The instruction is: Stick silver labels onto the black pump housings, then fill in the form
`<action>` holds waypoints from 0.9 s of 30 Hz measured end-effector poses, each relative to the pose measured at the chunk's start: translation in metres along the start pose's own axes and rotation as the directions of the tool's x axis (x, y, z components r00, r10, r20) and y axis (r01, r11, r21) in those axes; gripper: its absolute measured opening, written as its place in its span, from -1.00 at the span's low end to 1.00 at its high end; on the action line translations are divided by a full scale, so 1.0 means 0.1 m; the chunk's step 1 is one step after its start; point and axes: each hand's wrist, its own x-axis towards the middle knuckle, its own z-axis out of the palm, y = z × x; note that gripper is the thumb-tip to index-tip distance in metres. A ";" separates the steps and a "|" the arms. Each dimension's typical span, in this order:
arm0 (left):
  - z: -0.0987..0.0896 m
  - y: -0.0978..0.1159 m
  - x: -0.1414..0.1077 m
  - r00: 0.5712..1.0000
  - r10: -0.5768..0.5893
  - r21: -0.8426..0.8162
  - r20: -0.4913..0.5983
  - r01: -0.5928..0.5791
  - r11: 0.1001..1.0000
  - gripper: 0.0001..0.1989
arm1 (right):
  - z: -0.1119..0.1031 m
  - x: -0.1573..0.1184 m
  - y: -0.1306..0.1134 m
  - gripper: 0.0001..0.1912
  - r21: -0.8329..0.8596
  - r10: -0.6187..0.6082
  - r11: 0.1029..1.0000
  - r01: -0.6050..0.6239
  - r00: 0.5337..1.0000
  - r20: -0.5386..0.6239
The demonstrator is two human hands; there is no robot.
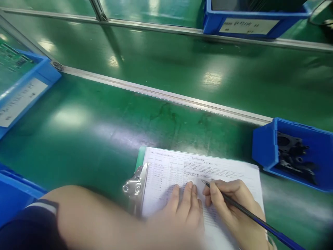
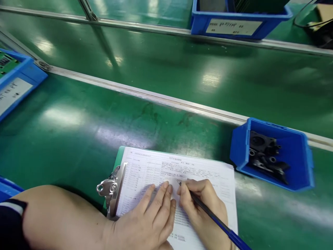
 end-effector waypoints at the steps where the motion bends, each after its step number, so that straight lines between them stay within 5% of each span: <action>1: -0.01 -0.01 0.00 1.000 0.018 -0.012 0.018 -0.017 1.000 -0.41 | 0.00 0.01 -0.02 -0.86 0.019 -0.005 1.000 0.004 1.000 0.029; 11: 0.06 0.03 -0.04 1.000 0.024 -0.046 -0.013 -0.025 0.999 -0.41 | 0.03 0.08 -0.14 -0.86 0.089 -0.041 0.996 0.027 0.988 0.151; 27: 0.04 -0.01 -0.02 0.998 0.048 -0.010 -0.028 -0.049 0.999 -0.36 | 0.05 0.10 -0.14 -0.84 0.015 -0.052 0.999 0.050 0.985 0.164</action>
